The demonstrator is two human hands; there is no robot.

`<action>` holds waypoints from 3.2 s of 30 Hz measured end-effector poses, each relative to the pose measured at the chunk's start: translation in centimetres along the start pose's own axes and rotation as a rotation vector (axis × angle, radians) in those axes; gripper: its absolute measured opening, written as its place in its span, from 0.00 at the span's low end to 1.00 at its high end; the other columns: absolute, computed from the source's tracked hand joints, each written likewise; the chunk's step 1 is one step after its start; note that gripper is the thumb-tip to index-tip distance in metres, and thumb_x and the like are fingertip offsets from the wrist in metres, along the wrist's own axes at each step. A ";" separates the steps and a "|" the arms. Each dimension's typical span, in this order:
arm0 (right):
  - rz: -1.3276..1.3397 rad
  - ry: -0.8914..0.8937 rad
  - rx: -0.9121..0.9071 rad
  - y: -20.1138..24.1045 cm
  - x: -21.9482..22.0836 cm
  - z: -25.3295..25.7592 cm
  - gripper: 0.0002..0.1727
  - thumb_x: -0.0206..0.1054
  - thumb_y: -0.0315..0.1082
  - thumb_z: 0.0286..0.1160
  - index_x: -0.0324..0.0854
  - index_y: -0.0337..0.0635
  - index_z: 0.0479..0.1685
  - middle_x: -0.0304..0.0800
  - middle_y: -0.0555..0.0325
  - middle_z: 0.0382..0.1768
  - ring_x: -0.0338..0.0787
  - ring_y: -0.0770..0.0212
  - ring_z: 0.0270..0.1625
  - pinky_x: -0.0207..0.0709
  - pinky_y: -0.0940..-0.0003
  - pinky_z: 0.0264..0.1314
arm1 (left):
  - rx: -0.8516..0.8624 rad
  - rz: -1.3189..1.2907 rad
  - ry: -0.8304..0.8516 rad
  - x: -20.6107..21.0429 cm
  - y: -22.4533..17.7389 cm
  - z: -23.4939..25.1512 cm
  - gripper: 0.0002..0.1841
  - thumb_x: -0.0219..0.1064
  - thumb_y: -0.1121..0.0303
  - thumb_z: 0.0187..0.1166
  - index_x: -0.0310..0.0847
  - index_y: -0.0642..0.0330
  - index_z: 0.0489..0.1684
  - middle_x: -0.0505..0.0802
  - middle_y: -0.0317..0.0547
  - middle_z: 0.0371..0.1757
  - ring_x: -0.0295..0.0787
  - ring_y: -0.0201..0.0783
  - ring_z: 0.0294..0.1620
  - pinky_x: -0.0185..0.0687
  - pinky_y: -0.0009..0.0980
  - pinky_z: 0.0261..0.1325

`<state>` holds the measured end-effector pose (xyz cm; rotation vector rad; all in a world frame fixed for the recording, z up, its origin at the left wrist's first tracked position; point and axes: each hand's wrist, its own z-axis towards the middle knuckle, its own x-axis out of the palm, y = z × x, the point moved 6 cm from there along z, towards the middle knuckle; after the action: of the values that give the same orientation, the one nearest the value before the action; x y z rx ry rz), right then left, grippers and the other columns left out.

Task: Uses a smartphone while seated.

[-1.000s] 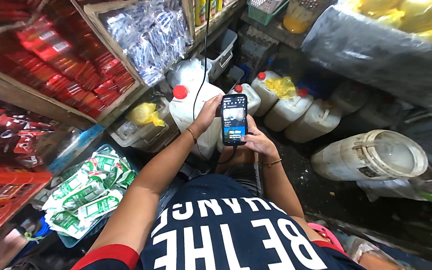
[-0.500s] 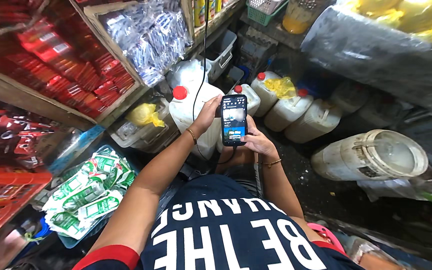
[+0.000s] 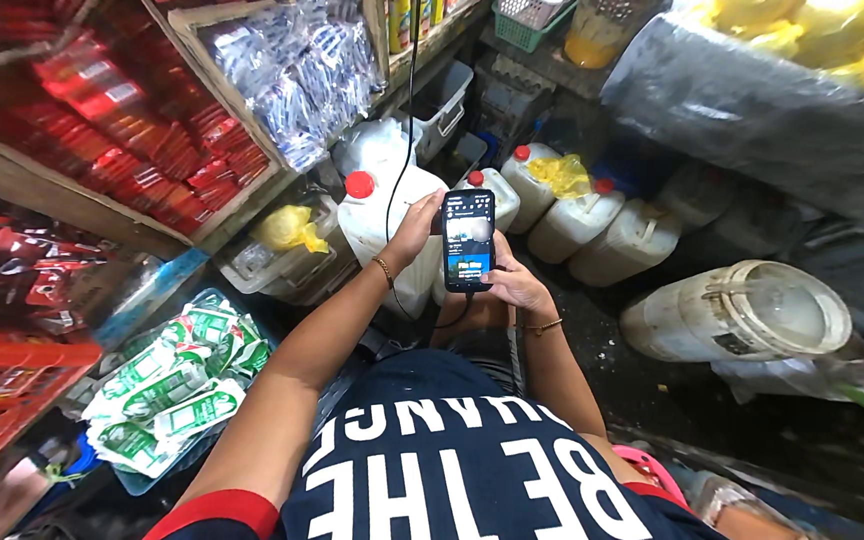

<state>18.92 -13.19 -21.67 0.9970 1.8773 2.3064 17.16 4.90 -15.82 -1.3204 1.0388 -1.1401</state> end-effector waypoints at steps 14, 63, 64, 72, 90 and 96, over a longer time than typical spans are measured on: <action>0.008 -0.021 0.014 -0.3 -0.2 0.2 0.37 0.58 0.28 0.75 0.55 0.61 0.87 0.81 0.58 0.70 0.87 0.58 0.66 0.86 0.55 0.63 | -0.002 -0.004 -0.003 0.0 -0.1 -0.1 0.28 0.35 0.54 0.97 0.78 0.65 0.65 0.92 0.46 0.49 0.91 0.33 0.49 0.87 0.34 0.58; 0.013 0.019 0.006 0.0 0.0 0.8 0.41 0.62 0.28 0.73 0.53 0.66 0.88 0.80 0.60 0.72 0.86 0.58 0.68 0.85 0.54 0.65 | -0.021 -0.025 0.000 -0.5 -0.1 0.3 0.27 0.36 0.55 0.97 0.78 0.65 0.64 0.92 0.45 0.47 0.91 0.32 0.47 0.88 0.33 0.57; 0.018 0.026 0.003 0.0 0.0 0.8 0.41 0.63 0.28 0.73 0.53 0.66 0.88 0.80 0.59 0.71 0.86 0.57 0.68 0.85 0.54 0.66 | -0.020 -0.024 -0.002 -0.5 -0.1 0.3 0.27 0.36 0.55 0.97 0.79 0.65 0.64 0.92 0.45 0.47 0.91 0.32 0.47 0.88 0.33 0.57; 0.043 0.018 0.009 -0.1 -0.1 0.8 0.43 0.64 0.28 0.72 0.51 0.65 0.88 0.80 0.59 0.72 0.86 0.57 0.68 0.84 0.53 0.66 | -0.025 -0.024 -0.003 -0.6 0.1 0.4 0.28 0.35 0.54 0.97 0.78 0.65 0.64 0.92 0.45 0.47 0.91 0.32 0.48 0.87 0.34 0.57; 0.063 -0.004 0.014 -0.2 -0.2 0.7 0.42 0.63 0.26 0.72 0.53 0.64 0.88 0.81 0.59 0.71 0.87 0.57 0.67 0.85 0.54 0.65 | -0.032 -0.007 -0.009 -0.6 0.1 0.4 0.29 0.35 0.53 0.97 0.78 0.66 0.66 0.92 0.48 0.51 0.91 0.35 0.51 0.86 0.36 0.60; 0.062 0.008 0.003 -0.1 -0.1 0.7 0.43 0.63 0.26 0.72 0.51 0.65 0.89 0.80 0.58 0.72 0.86 0.57 0.68 0.84 0.54 0.66 | -0.025 -0.010 -0.008 -0.6 0.1 0.3 0.28 0.35 0.53 0.97 0.78 0.66 0.64 0.92 0.46 0.49 0.91 0.33 0.50 0.87 0.35 0.59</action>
<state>19.26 -12.60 -21.77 1.0626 1.8790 2.3451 17.40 5.52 -16.00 -1.3500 1.0451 -1.1314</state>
